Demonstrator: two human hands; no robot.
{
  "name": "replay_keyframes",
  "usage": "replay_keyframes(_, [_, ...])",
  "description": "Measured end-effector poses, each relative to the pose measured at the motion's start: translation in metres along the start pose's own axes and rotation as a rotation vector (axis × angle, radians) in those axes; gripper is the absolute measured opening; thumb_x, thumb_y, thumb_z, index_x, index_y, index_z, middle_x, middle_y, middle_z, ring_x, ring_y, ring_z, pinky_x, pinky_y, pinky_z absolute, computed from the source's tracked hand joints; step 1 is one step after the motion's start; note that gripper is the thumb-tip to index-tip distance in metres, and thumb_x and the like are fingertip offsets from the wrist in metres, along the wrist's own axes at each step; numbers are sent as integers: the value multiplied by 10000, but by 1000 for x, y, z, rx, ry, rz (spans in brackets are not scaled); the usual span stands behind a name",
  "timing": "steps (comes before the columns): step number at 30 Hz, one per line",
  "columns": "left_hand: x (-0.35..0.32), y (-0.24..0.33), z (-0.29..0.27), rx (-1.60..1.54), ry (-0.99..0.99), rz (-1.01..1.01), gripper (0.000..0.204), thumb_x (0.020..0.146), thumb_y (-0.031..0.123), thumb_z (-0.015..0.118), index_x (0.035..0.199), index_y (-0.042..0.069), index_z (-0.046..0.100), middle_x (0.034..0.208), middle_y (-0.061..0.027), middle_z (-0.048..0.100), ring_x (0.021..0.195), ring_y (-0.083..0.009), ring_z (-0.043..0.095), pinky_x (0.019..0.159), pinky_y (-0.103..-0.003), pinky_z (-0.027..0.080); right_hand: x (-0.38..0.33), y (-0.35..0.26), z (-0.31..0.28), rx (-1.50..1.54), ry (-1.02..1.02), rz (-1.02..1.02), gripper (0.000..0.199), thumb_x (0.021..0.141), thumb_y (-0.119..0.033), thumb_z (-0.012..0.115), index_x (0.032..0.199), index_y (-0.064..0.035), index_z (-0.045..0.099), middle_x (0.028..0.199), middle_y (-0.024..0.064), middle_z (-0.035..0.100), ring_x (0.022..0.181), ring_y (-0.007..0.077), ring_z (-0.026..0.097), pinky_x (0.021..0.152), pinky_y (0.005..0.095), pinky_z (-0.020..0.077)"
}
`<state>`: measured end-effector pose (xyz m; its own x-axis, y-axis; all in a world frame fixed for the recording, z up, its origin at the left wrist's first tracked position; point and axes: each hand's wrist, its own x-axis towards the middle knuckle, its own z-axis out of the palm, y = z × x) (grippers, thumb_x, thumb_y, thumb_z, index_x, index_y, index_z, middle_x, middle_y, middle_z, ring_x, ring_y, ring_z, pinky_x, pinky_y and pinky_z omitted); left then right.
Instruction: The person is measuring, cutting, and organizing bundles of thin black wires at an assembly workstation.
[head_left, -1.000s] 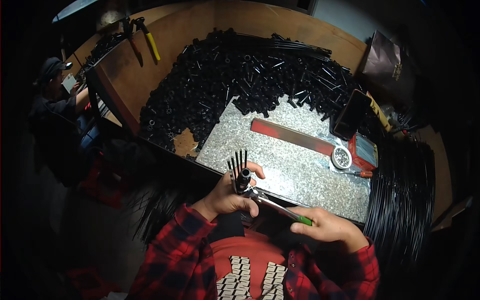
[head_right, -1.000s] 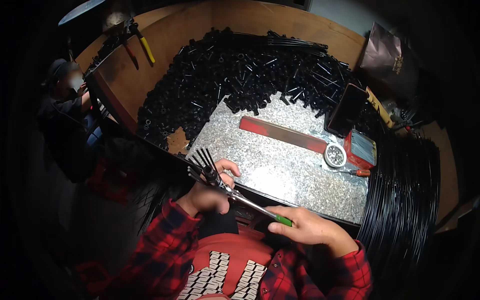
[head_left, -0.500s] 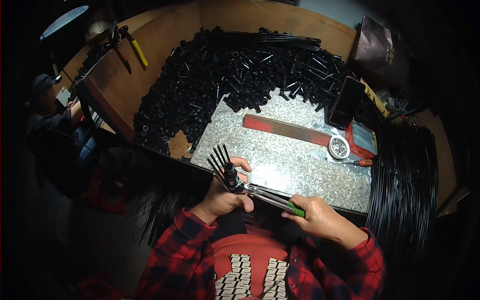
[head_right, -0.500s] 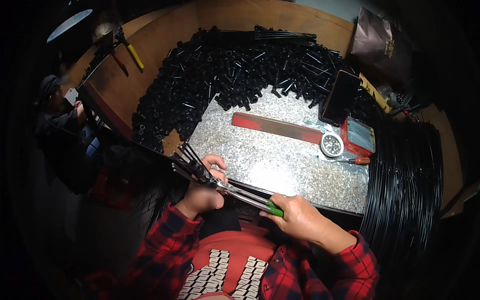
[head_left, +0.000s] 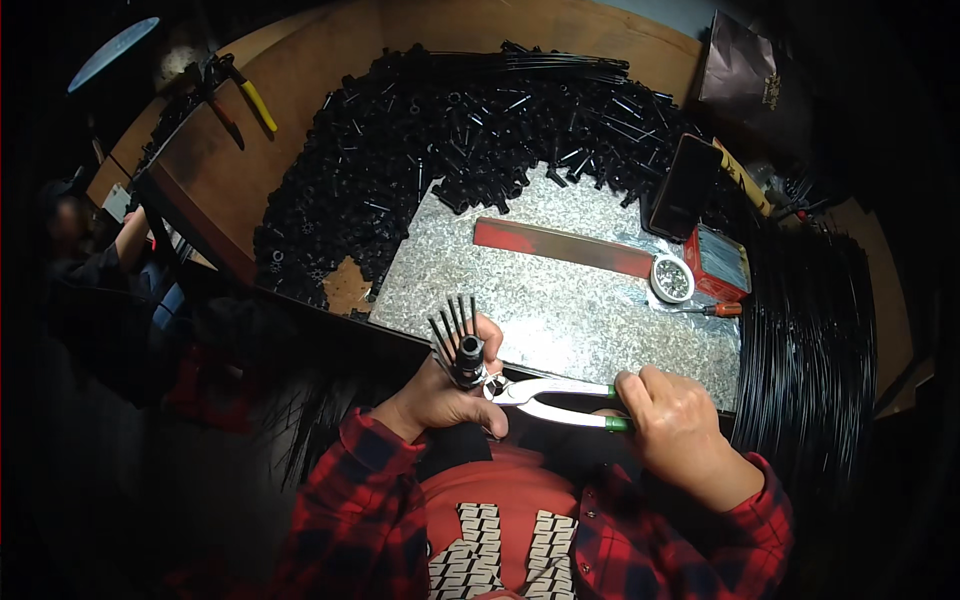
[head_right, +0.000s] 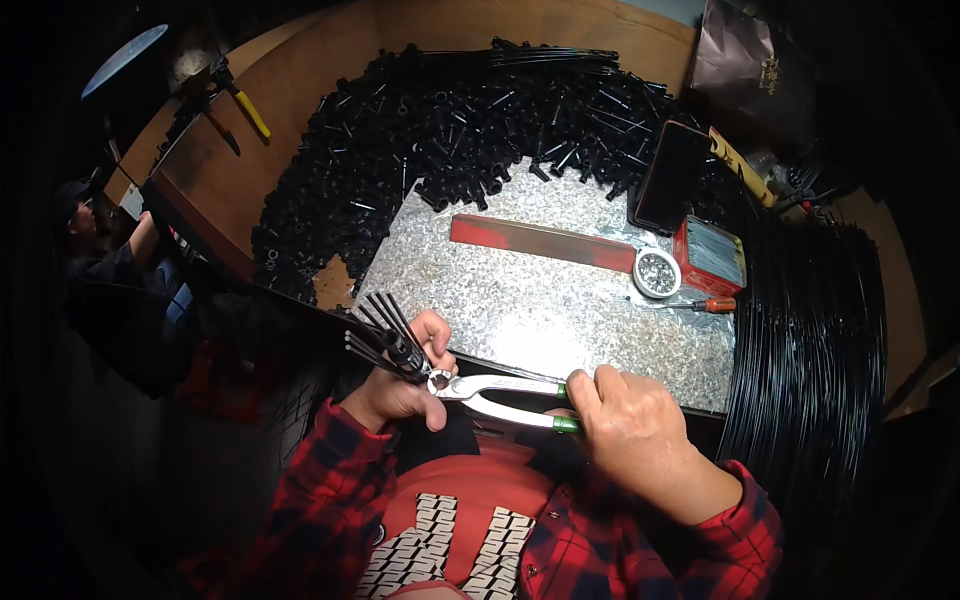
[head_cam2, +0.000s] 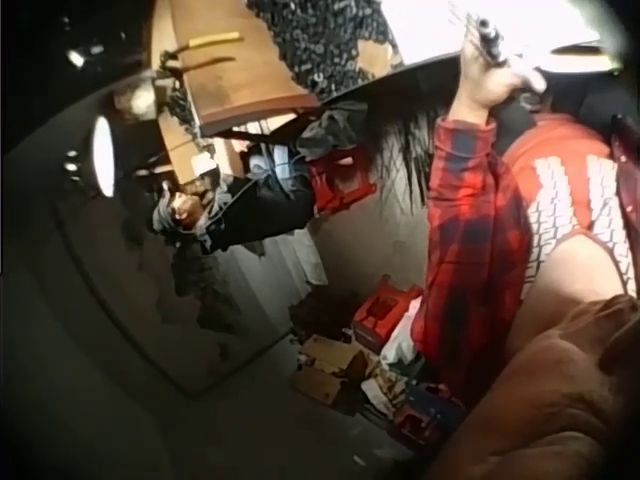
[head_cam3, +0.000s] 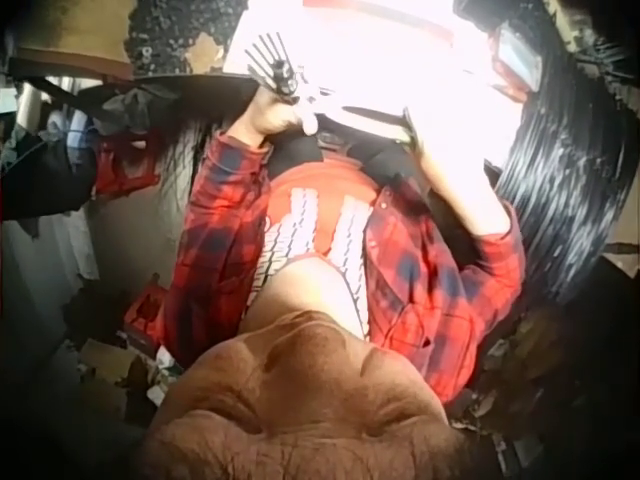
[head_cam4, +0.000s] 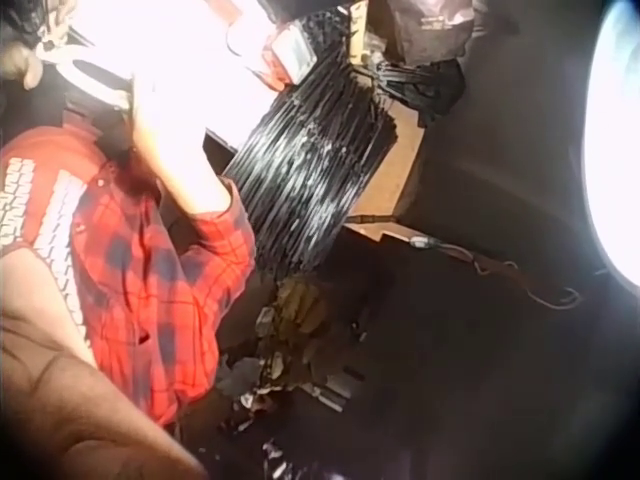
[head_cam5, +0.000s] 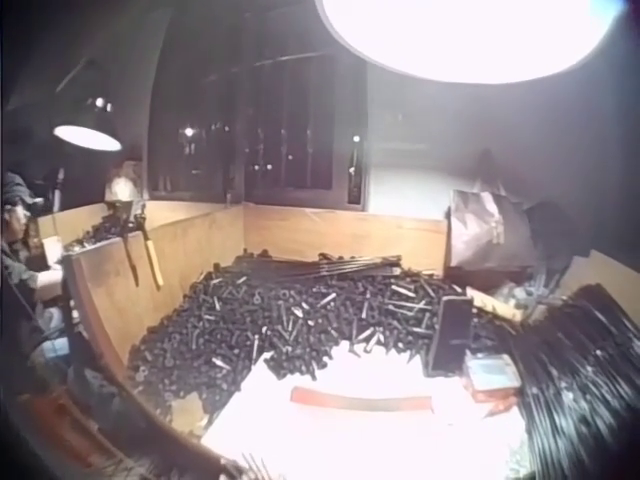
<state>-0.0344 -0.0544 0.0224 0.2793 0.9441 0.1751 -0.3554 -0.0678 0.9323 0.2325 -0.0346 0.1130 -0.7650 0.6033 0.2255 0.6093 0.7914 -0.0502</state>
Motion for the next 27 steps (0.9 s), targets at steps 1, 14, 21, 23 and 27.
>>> replay_keyframes(1, [-1,1,0,48,0,-39,791,470,294,921,938,139,303,608,100,346,558,-11,337,510,-191,270,0,0,-3,-17,-8,-6,264,784,-247,679,873,-46,532,688,96,505,567,264,562,497,378,450])
replay_keyframes(14, [-4,-12,5,-101,53,104,658,642,484,829,896,138,330,655,45,404,601,-57,397,567,-207,342,-4,7,27,456,-250,22,382,773,-301,743,929,-22,533,711,154,598,641,357,606,569,419,488])
replay_keyframes(21, [-12,12,-2,-95,88,150,558,698,532,737,853,96,425,645,14,442,549,-79,422,527,-238,370,-15,6,38,1054,-73,277,355,793,-107,743,901,-49,411,842,91,597,752,140,599,675,283,479])
replay_keyframes(23, [-11,14,-2,-148,41,155,510,712,471,752,836,102,423,638,12,447,537,-81,427,528,-243,385,-16,5,36,1123,165,181,326,779,-28,721,847,-59,404,887,117,588,759,147,588,685,287,483])
replay_keyframes(27, [-15,19,3,-195,39,97,510,699,450,772,818,104,417,625,15,440,531,-76,417,529,-242,378,0,14,17,771,327,54,333,703,38,721,766,-68,411,877,139,579,707,210,578,657,286,478])
